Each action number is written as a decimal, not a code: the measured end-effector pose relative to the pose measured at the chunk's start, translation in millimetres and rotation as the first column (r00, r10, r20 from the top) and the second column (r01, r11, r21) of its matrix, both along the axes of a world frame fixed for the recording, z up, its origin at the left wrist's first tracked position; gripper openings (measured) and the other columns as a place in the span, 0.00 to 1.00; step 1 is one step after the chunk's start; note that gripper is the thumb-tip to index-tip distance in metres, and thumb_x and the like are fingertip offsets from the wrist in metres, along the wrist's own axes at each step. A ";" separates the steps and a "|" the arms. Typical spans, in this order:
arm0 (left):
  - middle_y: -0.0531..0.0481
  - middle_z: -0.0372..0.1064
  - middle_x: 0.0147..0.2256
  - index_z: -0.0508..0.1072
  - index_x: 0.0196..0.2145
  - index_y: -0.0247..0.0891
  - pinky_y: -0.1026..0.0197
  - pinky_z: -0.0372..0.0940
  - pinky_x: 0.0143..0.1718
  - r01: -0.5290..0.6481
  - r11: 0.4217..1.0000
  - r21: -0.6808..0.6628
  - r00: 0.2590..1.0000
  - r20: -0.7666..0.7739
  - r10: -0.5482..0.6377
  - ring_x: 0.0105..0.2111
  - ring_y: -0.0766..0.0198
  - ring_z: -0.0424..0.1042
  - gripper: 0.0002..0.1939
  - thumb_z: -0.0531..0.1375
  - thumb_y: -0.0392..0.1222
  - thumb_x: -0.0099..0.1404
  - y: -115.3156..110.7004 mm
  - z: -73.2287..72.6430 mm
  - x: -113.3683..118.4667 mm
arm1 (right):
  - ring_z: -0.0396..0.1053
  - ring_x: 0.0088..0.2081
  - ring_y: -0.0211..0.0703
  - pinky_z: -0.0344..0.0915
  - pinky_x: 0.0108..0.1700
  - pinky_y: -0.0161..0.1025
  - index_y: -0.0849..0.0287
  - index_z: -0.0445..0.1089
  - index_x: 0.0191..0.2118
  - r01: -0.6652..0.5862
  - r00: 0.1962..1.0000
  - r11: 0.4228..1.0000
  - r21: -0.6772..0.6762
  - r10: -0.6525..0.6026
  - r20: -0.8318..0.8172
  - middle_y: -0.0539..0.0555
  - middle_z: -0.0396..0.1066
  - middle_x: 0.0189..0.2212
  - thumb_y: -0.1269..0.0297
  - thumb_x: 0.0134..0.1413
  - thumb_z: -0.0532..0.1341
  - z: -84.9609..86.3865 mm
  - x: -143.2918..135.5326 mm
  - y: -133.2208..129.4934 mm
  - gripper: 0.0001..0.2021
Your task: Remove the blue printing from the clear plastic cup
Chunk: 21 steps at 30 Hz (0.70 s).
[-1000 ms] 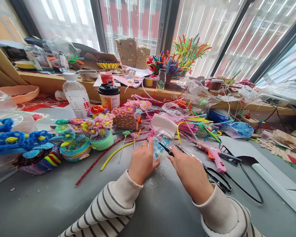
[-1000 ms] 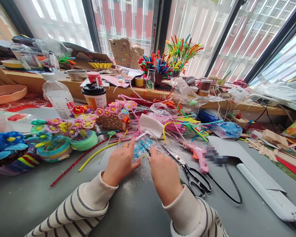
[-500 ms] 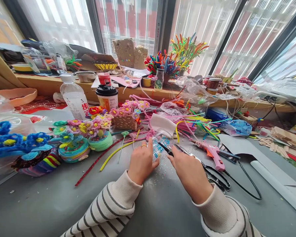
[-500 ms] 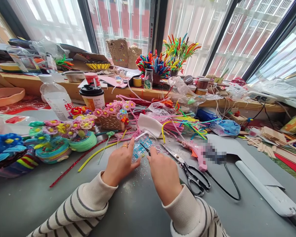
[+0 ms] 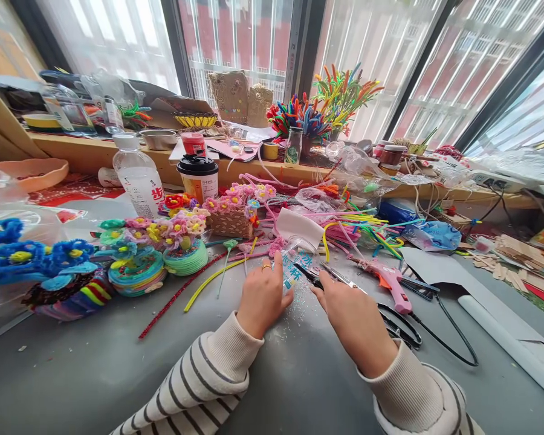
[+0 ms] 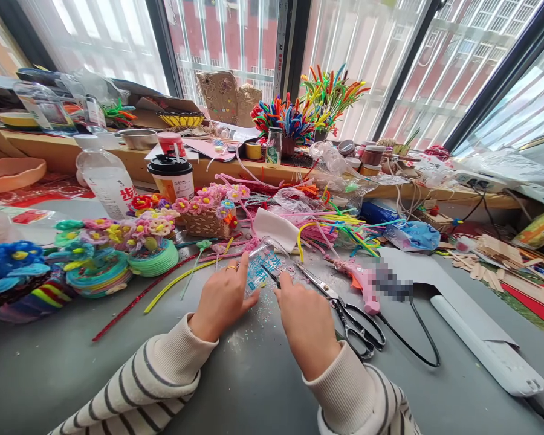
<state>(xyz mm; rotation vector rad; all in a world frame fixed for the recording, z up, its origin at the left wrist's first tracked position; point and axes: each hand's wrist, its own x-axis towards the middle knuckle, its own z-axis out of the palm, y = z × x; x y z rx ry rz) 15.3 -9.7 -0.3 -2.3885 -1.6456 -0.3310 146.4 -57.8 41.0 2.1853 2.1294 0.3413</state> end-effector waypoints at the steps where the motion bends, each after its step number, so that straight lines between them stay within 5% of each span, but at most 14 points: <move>1: 0.35 0.66 0.37 0.53 0.56 0.25 0.58 0.61 0.33 -0.003 1.000 -0.001 1.000 0.000 0.003 0.34 0.55 0.68 0.34 0.51 0.49 0.57 0.0 -0.2 0.0 | 0.72 0.24 0.44 0.57 0.19 0.31 0.57 0.63 0.38 -0.005 1.000 1.000 0.005 0.005 -0.007 0.54 0.73 0.22 0.60 0.57 0.51 -0.4 -0.6 1.1 0.09; 21: 0.34 0.66 0.41 0.52 0.56 0.26 0.59 0.61 0.34 -0.002 1.000 -0.006 1.000 0.004 0.002 0.36 0.56 0.68 0.34 0.52 0.48 0.56 -0.9 -1.3 -0.2 | 0.72 0.23 0.41 0.53 0.18 0.30 0.57 0.62 0.39 -0.012 1.000 0.998 0.056 0.011 0.011 0.53 0.72 0.22 0.60 0.58 0.48 -9.2 -1.3 1.5 0.10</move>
